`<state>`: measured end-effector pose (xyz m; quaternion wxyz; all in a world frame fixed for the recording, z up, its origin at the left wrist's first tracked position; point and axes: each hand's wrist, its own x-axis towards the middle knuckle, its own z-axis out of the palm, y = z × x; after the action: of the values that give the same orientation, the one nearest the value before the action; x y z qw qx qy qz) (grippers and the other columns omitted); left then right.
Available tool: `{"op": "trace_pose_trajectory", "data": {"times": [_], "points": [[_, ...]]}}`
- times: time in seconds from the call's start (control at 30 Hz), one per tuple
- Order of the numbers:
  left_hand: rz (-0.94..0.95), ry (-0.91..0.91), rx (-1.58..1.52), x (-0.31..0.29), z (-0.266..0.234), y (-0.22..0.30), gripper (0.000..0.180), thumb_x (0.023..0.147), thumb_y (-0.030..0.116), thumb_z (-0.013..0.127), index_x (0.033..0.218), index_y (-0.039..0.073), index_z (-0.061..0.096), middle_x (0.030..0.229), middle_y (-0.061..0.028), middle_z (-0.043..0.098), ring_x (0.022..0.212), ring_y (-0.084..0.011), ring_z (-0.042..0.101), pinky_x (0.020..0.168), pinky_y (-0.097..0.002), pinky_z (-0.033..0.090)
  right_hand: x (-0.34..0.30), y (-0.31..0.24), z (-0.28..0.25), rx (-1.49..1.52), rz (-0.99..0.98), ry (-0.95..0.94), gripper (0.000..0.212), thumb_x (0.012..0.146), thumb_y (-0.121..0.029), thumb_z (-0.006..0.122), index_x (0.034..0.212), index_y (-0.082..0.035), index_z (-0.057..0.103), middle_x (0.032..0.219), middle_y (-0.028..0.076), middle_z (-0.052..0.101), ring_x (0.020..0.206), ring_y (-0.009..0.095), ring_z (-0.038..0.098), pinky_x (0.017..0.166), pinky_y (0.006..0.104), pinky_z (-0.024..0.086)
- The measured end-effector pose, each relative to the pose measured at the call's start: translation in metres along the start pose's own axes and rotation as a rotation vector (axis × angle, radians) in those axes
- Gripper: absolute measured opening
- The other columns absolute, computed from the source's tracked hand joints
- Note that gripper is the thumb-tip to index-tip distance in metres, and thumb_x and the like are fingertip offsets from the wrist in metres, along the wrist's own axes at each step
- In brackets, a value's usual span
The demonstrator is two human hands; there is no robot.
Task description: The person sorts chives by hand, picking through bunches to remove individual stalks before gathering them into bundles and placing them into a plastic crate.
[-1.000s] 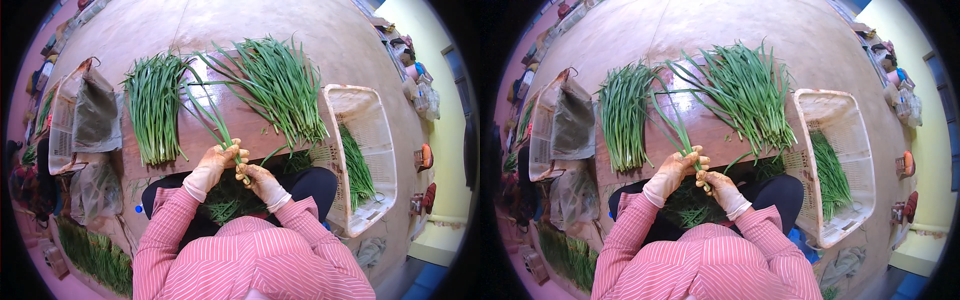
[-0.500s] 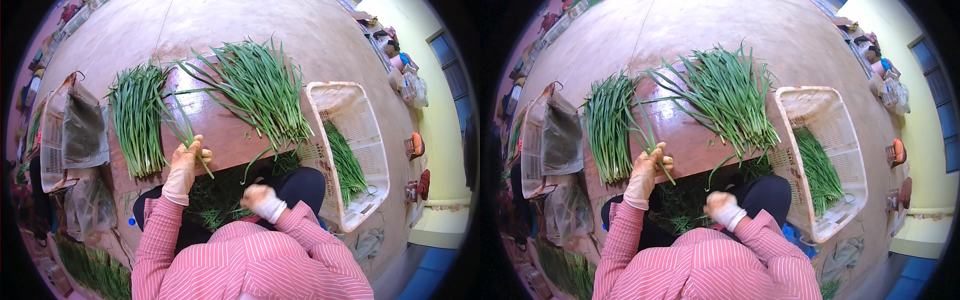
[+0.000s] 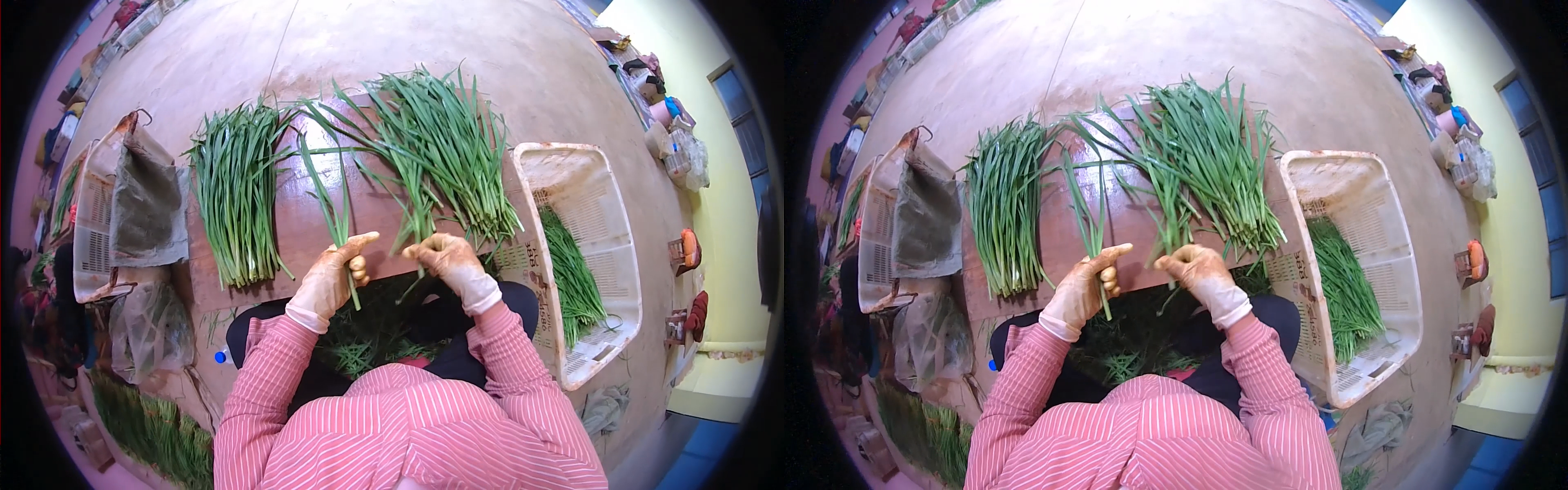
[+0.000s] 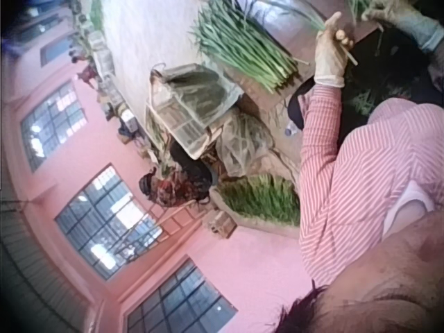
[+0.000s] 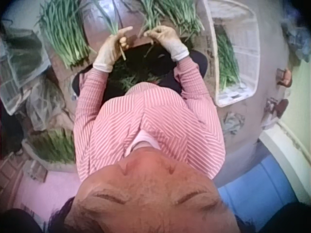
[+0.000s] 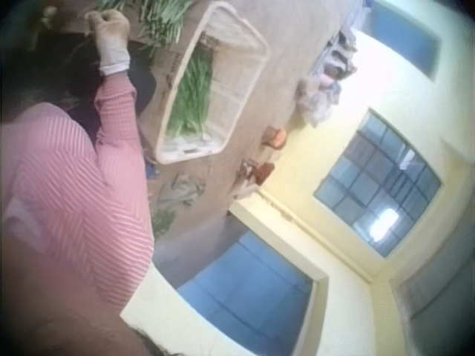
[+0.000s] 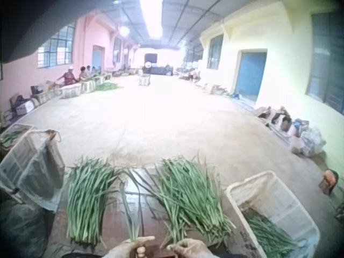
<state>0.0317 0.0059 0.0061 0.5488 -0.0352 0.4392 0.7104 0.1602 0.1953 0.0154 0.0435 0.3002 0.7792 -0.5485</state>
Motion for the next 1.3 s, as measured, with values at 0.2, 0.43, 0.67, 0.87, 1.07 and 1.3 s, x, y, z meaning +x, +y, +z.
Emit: {"op": "trace_pose_trajectory", "data": {"times": [0.2, 0.43, 0.67, 0.87, 1.07, 1.3], "points": [[-0.132, -0.145, 0.059, -0.003, 0.02, 0.002, 0.046, 0.094, 0.036, 0.055, 0.127, 0.003, 0.054, 0.062, 0.0069, 0.042, 0.054, -0.0041, 0.039, 0.052, -0.0192, 0.035, -0.036, -0.018, 0.028, 0.442, 0.039, -0.404, 0.031, 0.088, -0.034, 0.066, 0.091, -0.003, 0.064, 0.083, -0.001, 0.067, 0.067, 0.005, 0.052, 0.06, 0.0197, 0.04], [-0.1, -0.128, 0.141, 0.0, 0.009, -0.009, 0.039, 0.096, 0.03, 0.054, 0.121, 0.001, 0.058, 0.063, 0.0041, 0.046, 0.052, -0.007, 0.044, 0.048, -0.021, 0.039, -0.042, -0.011, 0.05, 0.589, 0.05, -0.347, 0.028, 0.091, -0.028, 0.061, 0.099, -0.002, 0.063, 0.091, 0.001, 0.069, 0.065, 0.003, 0.048, 0.06, 0.0175, 0.04], [-0.036, -0.093, 0.106, -0.002, 0.008, -0.011, 0.038, 0.094, 0.033, 0.057, 0.119, 0.005, 0.061, 0.078, 0.001, 0.055, 0.072, -0.0108, 0.056, 0.065, -0.0271, 0.049, -0.042, 0.006, 0.063, 0.88, 0.209, -0.225, 0.018, 0.095, -0.015, 0.051, 0.099, -0.002, 0.063, 0.09, 0.001, 0.069, 0.056, 0.003, 0.045, 0.05, 0.0155, 0.037], [0.085, -0.042, 0.015, -0.001, 0.005, -0.001, 0.038, 0.091, 0.036, 0.06, 0.114, 0.007, 0.064, 0.084, 0.0046, 0.059, 0.074, -0.0094, 0.058, 0.075, -0.028, 0.052, -0.058, 0.052, 0.07, -0.551, 0.159, -0.515, 0.038, 0.091, -0.029, 0.055, 0.065, -0.003, 0.066, 0.067, 0.005, 0.066, 0.054, 0.008, 0.054, 0.053, 0.0208, 0.043], [0.056, -0.071, -0.009, -0.002, -0.008, -0.004, 0.045, 0.093, 0.035, 0.058, 0.122, 0.001, 0.057, 0.083, 0.0002, 0.057, 0.072, -0.0131, 0.057, 0.074, -0.0308, 0.051, -0.047, 0.022, 0.049, 0.318, 0.152, -0.118, 0.052, 0.092, -0.051, 0.052, 0.082, -0.003, 0.07, 0.07, 0.0, 0.063, 0.057, 0.005, 0.052, 0.055, 0.02, 0.042], [0.122, -0.125, 0.104, -0.004, -0.006, -0.007, 0.045, 0.092, 0.036, 0.058, 0.121, 0.002, 0.058, 0.096, -0.003, 0.059, 0.089, -0.0182, 0.059, 0.08, -0.0322, 0.048, -0.032, 0.01, 0.056, 0.677, 0.097, -0.299, 0.04, 0.096, -0.038, 0.051, 0.109, -0.002, 0.062, 0.094, 0.0, 0.068, 0.067, 0.002, 0.052, 0.058, 0.0152, 0.04]]}}
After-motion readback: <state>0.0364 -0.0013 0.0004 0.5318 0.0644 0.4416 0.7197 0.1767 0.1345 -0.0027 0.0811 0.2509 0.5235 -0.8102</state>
